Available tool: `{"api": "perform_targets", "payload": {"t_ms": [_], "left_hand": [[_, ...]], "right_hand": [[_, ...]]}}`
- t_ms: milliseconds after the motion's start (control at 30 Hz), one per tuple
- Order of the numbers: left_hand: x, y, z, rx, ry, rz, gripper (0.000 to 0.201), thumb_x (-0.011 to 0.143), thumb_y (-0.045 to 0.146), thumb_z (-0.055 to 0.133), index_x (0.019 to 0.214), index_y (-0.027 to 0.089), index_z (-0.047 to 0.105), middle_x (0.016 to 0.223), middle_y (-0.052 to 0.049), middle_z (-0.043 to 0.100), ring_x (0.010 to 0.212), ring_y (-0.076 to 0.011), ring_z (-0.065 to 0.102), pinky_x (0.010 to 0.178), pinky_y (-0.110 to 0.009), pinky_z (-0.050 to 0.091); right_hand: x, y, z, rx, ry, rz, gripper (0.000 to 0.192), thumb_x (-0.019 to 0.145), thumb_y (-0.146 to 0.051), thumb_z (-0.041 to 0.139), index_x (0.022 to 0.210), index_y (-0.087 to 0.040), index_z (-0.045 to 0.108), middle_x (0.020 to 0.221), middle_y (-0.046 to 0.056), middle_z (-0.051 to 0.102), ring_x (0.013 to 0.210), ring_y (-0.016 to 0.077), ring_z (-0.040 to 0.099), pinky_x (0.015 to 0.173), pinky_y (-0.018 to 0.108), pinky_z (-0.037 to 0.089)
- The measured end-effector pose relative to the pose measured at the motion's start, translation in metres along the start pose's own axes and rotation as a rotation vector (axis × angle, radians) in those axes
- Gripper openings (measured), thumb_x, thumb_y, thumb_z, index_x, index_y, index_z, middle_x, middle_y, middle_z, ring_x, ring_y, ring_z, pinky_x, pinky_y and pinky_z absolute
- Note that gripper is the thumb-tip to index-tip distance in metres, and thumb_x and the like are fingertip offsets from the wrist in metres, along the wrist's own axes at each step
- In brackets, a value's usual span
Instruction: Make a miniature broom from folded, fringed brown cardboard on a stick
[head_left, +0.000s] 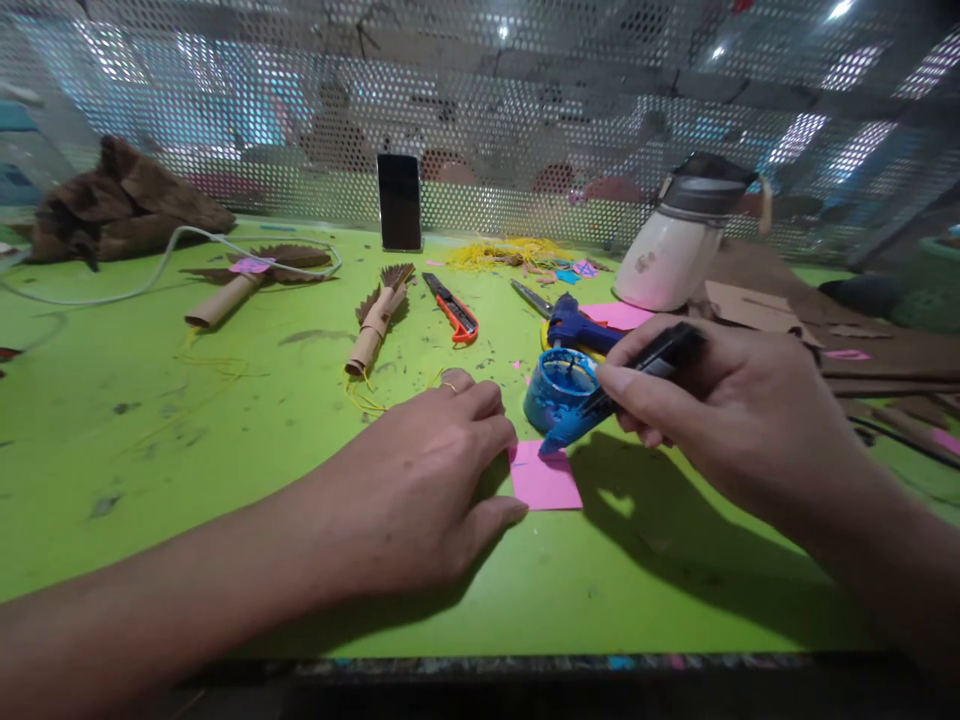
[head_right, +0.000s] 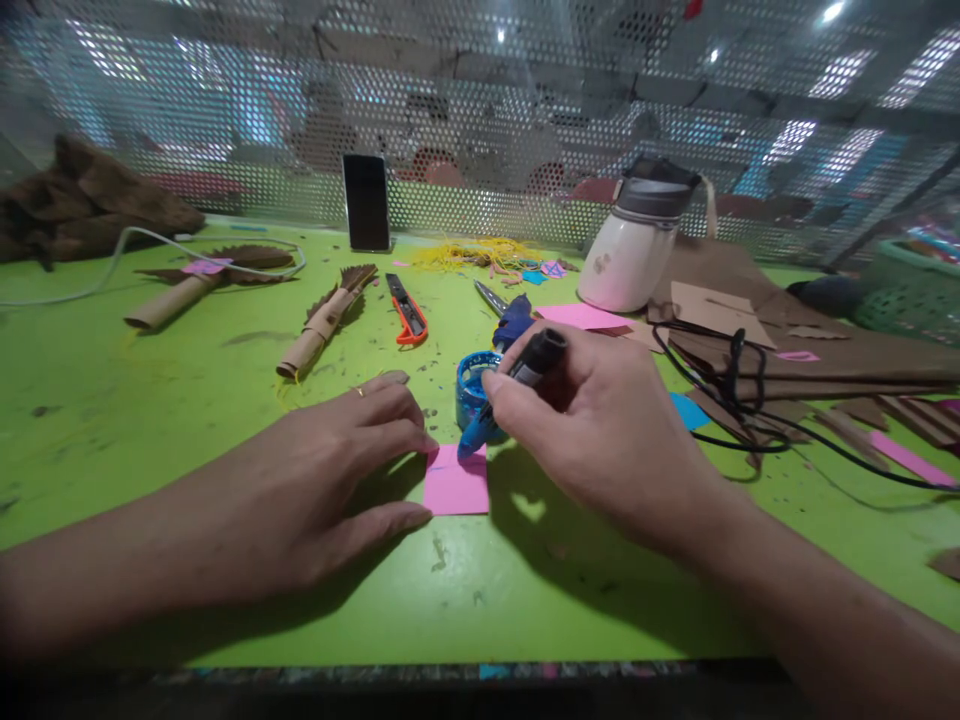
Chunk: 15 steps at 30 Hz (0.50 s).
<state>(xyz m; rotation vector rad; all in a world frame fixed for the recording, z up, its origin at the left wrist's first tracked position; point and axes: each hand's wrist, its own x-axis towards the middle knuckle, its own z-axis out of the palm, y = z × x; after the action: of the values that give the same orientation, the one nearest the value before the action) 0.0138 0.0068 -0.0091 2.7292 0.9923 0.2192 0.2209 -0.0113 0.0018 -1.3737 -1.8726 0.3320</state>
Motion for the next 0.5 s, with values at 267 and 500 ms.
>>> {"api": "perform_targets", "payload": {"t_ms": [267, 500], "left_hand": [[-0.0002, -0.0010, 0.0016, -0.007, 0.011, -0.005, 0.021, 0.084, 0.036, 0.054, 0.085, 0.017, 0.063, 0.086, -0.007, 0.053, 0.085, -0.0208, 0.050, 0.075, -0.034, 0.044], [0.0006, 0.0001, 0.0010, 0.007, 0.004, -0.012, 0.020, 0.083, 0.036, 0.056, 0.083, 0.017, 0.063, 0.086, -0.007, 0.054, 0.084, -0.0211, 0.050, 0.074, -0.034, 0.044]], "right_hand": [[-0.0017, -0.0010, 0.0016, 0.012, -0.010, 0.007, 0.013, 0.081, -0.026, 0.061, 0.073, -0.015, 0.062, 0.053, -0.003, 0.055, 0.046, 0.0087, 0.048, 0.045, 0.022, 0.036], [-0.0027, -0.0029, 0.0013, 0.019, -0.028, 0.005, 0.012, 0.081, -0.024, 0.061, 0.072, -0.015, 0.062, 0.052, -0.004, 0.054, 0.045, 0.0072, 0.044, 0.042, 0.021, 0.033]]}}
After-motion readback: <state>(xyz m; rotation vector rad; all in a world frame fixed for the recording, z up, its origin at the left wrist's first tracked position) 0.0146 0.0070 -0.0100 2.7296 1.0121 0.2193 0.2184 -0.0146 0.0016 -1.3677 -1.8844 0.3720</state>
